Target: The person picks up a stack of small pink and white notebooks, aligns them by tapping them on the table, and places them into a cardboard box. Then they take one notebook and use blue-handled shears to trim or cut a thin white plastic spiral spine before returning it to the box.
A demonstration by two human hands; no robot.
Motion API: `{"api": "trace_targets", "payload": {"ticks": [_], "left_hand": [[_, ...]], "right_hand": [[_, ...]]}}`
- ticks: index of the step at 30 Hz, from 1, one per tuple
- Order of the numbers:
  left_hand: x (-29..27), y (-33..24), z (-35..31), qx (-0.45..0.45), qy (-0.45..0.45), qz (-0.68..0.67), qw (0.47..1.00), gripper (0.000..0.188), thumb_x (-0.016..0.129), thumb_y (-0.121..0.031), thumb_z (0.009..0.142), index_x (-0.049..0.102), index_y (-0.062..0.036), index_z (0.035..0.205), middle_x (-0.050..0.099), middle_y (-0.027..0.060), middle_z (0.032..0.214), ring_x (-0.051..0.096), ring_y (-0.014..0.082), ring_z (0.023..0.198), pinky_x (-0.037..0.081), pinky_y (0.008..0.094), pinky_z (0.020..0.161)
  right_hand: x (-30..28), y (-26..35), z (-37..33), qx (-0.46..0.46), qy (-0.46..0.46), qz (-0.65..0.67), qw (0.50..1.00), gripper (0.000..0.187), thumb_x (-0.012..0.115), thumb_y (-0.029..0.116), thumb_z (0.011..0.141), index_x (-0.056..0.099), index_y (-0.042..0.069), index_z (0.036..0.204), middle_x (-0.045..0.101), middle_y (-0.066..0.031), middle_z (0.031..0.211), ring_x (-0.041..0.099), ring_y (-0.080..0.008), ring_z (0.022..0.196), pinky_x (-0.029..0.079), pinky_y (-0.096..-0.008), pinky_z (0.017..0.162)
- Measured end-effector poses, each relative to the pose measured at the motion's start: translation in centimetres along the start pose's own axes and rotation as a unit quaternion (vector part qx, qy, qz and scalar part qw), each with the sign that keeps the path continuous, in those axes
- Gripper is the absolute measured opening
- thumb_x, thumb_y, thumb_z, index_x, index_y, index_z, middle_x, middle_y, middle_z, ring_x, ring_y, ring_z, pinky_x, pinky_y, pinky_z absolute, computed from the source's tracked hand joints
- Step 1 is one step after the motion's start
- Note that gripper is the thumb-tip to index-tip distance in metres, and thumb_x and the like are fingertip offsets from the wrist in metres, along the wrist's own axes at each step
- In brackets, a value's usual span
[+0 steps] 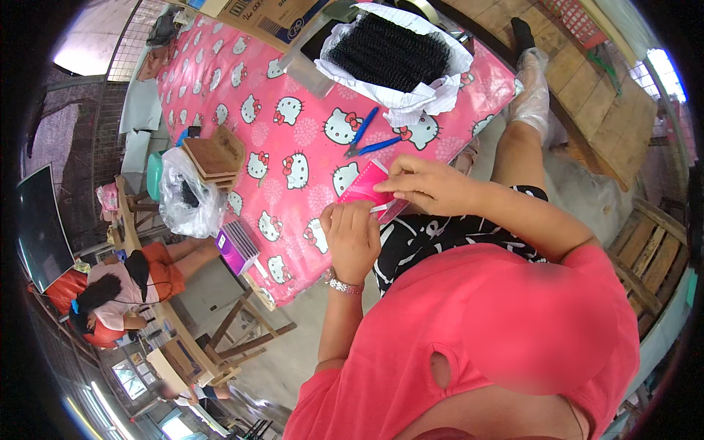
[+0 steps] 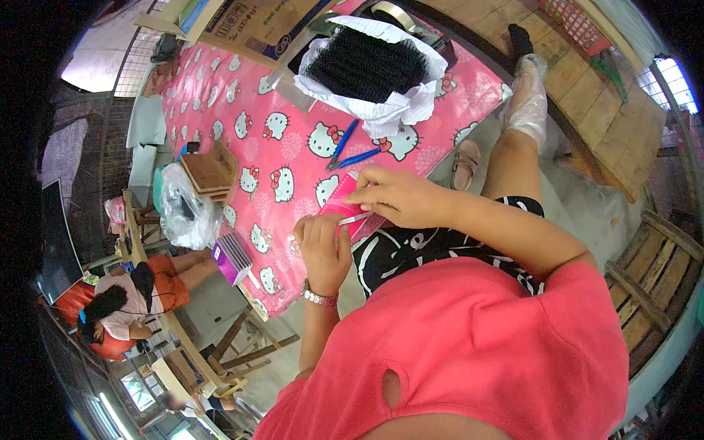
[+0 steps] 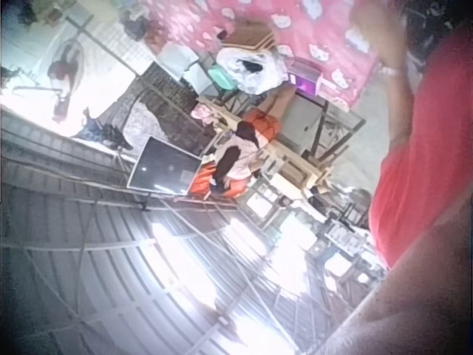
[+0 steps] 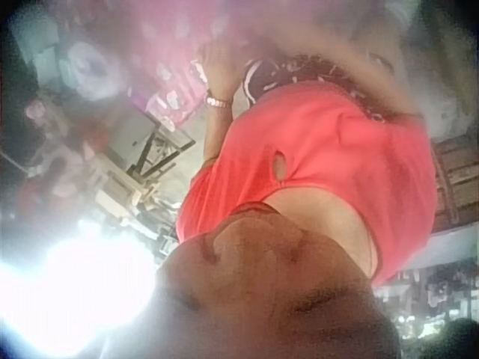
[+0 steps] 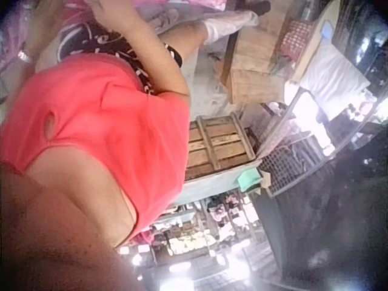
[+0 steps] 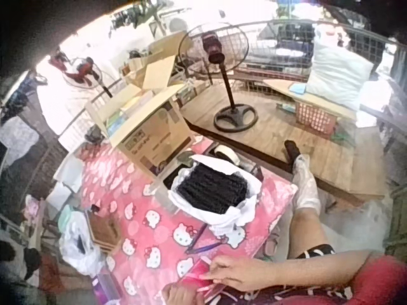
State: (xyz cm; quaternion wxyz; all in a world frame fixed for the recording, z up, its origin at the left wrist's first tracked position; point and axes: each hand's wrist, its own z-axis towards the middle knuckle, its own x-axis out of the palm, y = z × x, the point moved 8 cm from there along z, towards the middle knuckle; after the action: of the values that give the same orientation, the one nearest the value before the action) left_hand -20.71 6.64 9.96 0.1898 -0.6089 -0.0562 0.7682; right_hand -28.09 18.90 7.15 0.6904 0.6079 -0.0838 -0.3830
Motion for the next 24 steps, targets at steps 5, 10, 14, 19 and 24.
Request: {"api": "trace_targets", "payload": {"ticks": [5, 10, 14, 19, 24], "left_hand": [[-0.1, -0.1, -0.1, 0.011, 0.001, -0.004, 1.0, 0.017, 0.062, -0.008, 0.082, 0.061, -0.0067, 0.099, 0.062, 0.0076, 0.094, 0.056, 0.0266, 0.09, 0.035, 0.0434, 0.096], [-0.1, -0.2, -0.1, 0.013, -0.004, -0.007, 1.0, 0.018, 0.063, -0.009, 0.082, 0.061, -0.0068, 0.099, 0.063, 0.0073, 0.093, 0.056, 0.0263, 0.09, 0.036, 0.0432, 0.096], [-0.1, -0.2, -0.2, -0.003, -0.012, -0.001, 1.0, 0.017, 0.064, -0.009, 0.081, 0.062, -0.0064, 0.098, 0.063, 0.0073, 0.093, 0.056, 0.0264, 0.089, 0.036, 0.0434, 0.094], [0.3, -0.9, 0.1, -0.027, -0.025, 0.017, 0.999, 0.022, 0.063, -0.008, 0.081, 0.06, -0.0058, 0.102, 0.062, 0.0081, 0.094, 0.056, 0.0264, 0.09, 0.036, 0.0432, 0.093], [0.6, -1.7, 0.2, -0.007, -0.035, 0.042, 0.999, 0.026, 0.063, -0.011, 0.081, 0.06, -0.0072, 0.107, 0.062, 0.0072, 0.094, 0.057, 0.0239, 0.091, 0.037, 0.0442, 0.094]], "right_hand": [[0.4, 0.6, -0.1, -0.064, 0.023, -0.05, 0.996, 0.027, 0.059, 0.01, 0.089, 0.067, 0.012, 0.115, 0.056, -0.0105, 0.098, 0.059, -0.0292, 0.092, 0.048, -0.0388, 0.081], [0.6, 0.4, 0.0, -0.034, 0.017, -0.009, 0.999, 0.019, 0.057, 0.018, 0.092, 0.064, 0.006, 0.105, 0.063, -0.0123, 0.092, 0.061, -0.0308, 0.092, 0.049, -0.041, 0.078], [1.7, -0.8, 0.1, 0.091, 0.109, 0.054, 0.988, 0.018, 0.057, 0.02, 0.093, 0.062, 0.005, 0.102, 0.064, -0.013, 0.09, 0.061, -0.0318, 0.093, 0.049, -0.0421, 0.074], [0.4, 1.3, -0.1, -0.012, -0.027, -0.112, 0.993, 0.024, 0.059, 0.022, 0.091, 0.055, 0.006, 0.109, 0.062, -0.0152, 0.091, 0.062, -0.0365, 0.089, 0.05, -0.0443, 0.071], [-0.3, 1.4, 0.7, 0.099, 0.064, -0.096, 0.988, 0.037, 0.066, 0.017, 0.085, 0.051, 0.006, 0.116, 0.057, -0.0144, 0.109, 0.062, -0.0342, 0.092, 0.051, -0.0436, 0.072]]}}
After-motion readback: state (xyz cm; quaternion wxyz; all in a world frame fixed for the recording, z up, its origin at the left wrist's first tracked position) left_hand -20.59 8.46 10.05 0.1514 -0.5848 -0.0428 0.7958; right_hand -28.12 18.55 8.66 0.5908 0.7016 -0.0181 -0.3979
